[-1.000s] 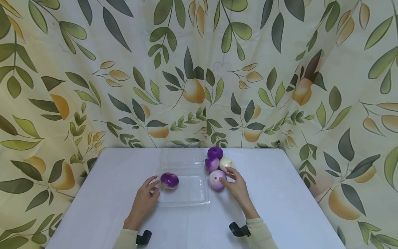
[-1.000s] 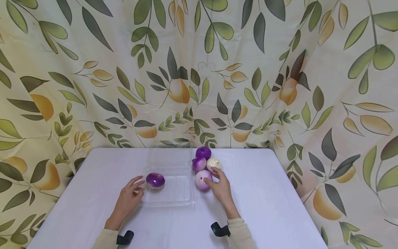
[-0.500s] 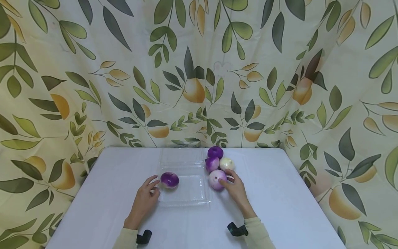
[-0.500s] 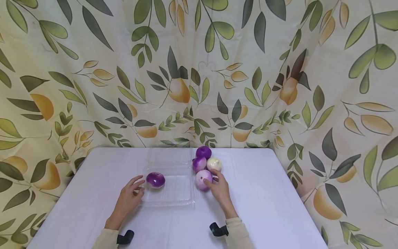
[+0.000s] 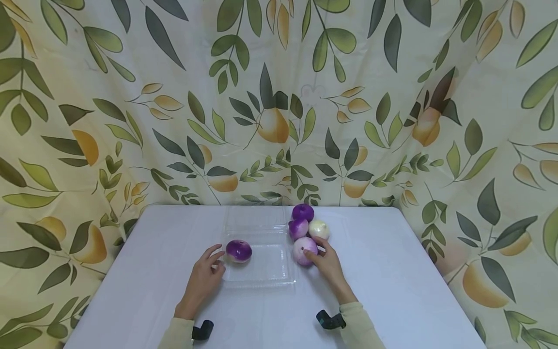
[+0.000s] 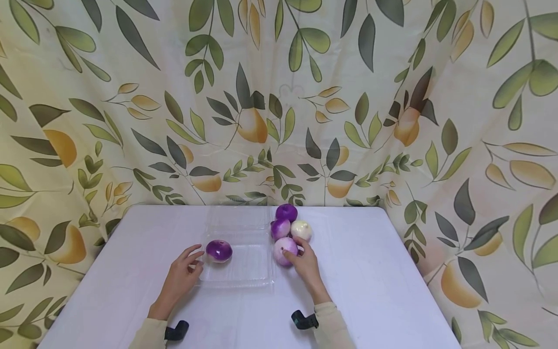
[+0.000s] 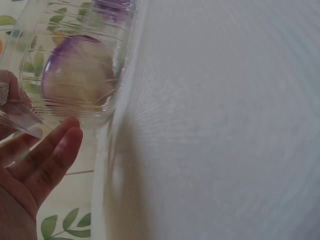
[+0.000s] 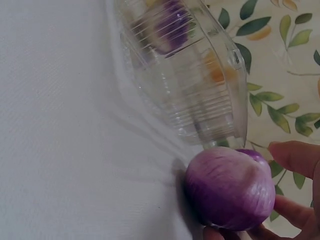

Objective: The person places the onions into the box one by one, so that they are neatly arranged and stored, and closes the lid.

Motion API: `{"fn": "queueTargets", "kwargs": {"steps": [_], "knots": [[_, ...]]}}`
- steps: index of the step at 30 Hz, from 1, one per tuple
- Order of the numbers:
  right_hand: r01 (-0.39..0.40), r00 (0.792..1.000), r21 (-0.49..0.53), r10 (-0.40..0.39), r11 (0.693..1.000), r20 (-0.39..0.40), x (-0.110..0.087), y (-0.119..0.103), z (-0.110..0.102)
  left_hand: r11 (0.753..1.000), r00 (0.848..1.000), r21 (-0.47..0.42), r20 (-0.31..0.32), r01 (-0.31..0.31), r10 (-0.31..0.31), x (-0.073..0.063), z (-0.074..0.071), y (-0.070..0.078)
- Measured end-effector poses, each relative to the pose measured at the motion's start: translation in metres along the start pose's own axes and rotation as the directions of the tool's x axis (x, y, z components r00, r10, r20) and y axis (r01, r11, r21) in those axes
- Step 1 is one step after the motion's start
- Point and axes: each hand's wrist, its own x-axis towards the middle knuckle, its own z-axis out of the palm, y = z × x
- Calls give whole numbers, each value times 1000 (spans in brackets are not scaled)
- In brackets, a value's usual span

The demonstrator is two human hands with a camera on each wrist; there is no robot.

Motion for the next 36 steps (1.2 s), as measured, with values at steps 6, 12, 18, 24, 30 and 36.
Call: {"fn": "queueTargets", "kwargs": {"steps": [6,12,18,24,30,36], "knots": [[30,999,-27,-30,999,-23,3,3,3,1000,1000,7,4,-1,1,2,1,0],[35,999,-27,-36,999,-24,3,5,4,1000,1000,4,11,5,-5,2,2,1],[42,999,-38,-43,998,-18,1,5,-1,1000,1000,-13,12,2,-2,1,1,1],[48,998,-54,-50,997,-35,-3,1,-10,1000,1000,-27,12,6,-6,0,0,1],[35,999,-37,-36,999,-39,-7,-11,-19,1000,1000,-13,6,-5,5,0,-1,2],[30,999,26,-29,999,-41,-12,-23,-25,1000,1000,-19,0,-8,8,-1,0,1]]}}
